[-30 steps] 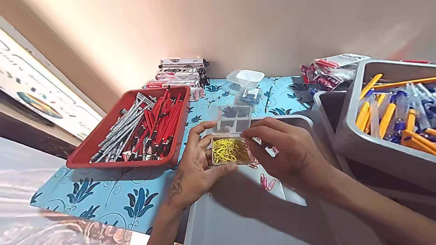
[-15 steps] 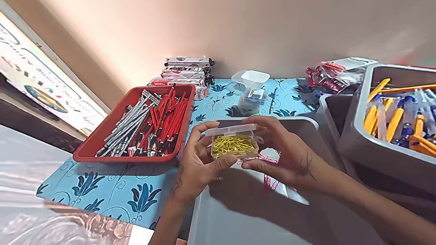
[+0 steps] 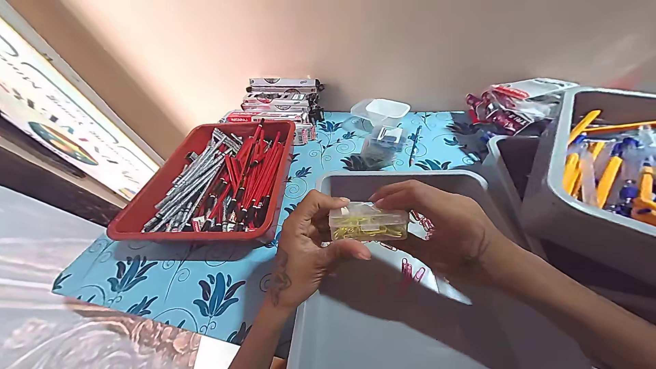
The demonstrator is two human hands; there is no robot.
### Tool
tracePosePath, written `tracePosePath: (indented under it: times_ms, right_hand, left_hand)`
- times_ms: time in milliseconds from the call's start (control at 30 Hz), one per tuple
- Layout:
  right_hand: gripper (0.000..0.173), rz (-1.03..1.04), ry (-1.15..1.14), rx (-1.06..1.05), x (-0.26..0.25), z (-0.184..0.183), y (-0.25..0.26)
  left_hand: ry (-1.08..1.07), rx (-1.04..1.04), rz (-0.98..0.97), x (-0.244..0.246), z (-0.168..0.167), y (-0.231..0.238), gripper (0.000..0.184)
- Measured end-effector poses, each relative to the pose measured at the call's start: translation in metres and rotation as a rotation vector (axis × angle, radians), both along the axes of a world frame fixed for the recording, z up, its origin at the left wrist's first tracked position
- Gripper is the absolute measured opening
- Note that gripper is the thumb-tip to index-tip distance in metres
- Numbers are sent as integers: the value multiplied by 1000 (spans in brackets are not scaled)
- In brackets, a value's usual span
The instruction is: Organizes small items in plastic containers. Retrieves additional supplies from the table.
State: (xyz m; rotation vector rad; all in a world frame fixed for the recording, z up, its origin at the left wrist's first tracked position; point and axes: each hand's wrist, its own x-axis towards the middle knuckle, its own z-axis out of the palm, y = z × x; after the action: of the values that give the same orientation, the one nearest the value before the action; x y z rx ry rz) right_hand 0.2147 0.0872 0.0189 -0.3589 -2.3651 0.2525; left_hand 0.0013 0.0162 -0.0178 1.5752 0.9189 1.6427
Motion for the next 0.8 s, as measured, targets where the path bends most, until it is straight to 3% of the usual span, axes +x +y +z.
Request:
tracePosePath:
  times_ms: [167,300,433,667,800]
  right_hand:
    - [24,-33,2,23,0,-1,1]
    - [39,25,-18,-40,-1,-4,3]
    - [48,129,3,-111,-2,-1,2]
    - [26,121,26,-494,-1,3,-4]
    - [30,135,-17,-607,0,0,1]
  left_hand:
    - [34,38,0,2,0,1,39]
    - [69,43,18,3,0,1,45]
    - [59,66,12,2,-1,1,38]
    - [149,103,20,2,-5,3,40]
    - [210,91,45,3,-7,4,44]
